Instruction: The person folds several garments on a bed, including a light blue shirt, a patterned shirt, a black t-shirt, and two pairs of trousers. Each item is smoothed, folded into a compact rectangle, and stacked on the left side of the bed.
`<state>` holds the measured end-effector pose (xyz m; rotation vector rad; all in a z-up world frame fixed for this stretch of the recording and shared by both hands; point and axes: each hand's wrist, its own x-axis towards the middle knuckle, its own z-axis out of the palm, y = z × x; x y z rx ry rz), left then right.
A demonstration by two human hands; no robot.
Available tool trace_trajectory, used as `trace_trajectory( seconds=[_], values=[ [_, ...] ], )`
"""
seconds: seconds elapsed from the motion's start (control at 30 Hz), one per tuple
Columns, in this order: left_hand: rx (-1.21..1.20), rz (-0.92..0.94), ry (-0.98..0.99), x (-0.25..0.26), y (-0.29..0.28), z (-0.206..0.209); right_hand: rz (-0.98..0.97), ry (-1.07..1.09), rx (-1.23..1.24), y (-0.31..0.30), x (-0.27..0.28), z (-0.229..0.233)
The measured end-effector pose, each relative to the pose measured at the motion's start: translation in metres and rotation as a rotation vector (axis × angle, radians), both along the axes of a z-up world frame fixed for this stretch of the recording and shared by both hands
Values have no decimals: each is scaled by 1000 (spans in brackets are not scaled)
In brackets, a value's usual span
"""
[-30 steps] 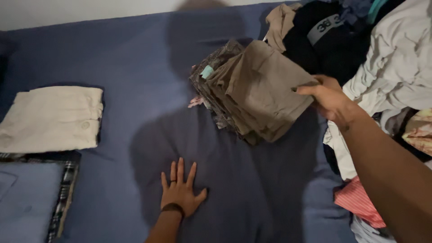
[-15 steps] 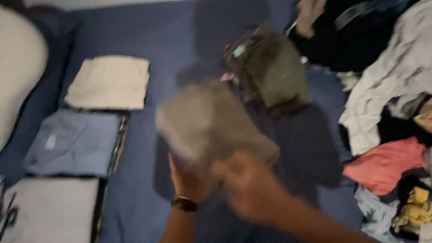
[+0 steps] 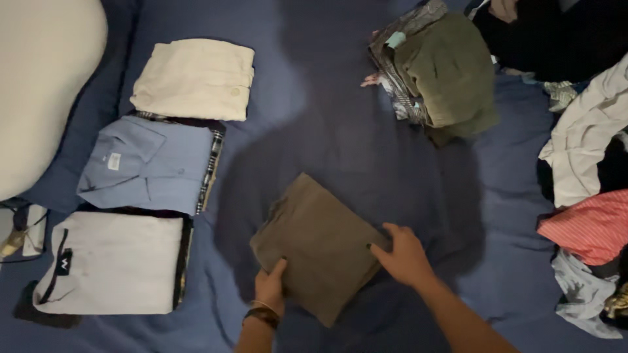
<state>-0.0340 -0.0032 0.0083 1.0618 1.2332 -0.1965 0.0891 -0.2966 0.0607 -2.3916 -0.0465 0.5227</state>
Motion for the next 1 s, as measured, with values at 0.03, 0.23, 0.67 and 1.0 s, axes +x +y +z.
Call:
trace_trajectory(
  seconds=[0.03, 0.23, 0.67, 1.0],
  values=[
    [133, -104, 39, 1, 2, -1, 20, 53, -22, 7, 5, 1],
    [750, -356, 250, 4, 1, 50, 85, 34, -304, 33, -2, 40],
    [209, -233, -189, -36, 61, 100, 475, 253, 583, 125, -88, 102],
    [232, -8, 47, -156, 113, 35, -30, 141, -332, 73, 25, -11]
  ],
)
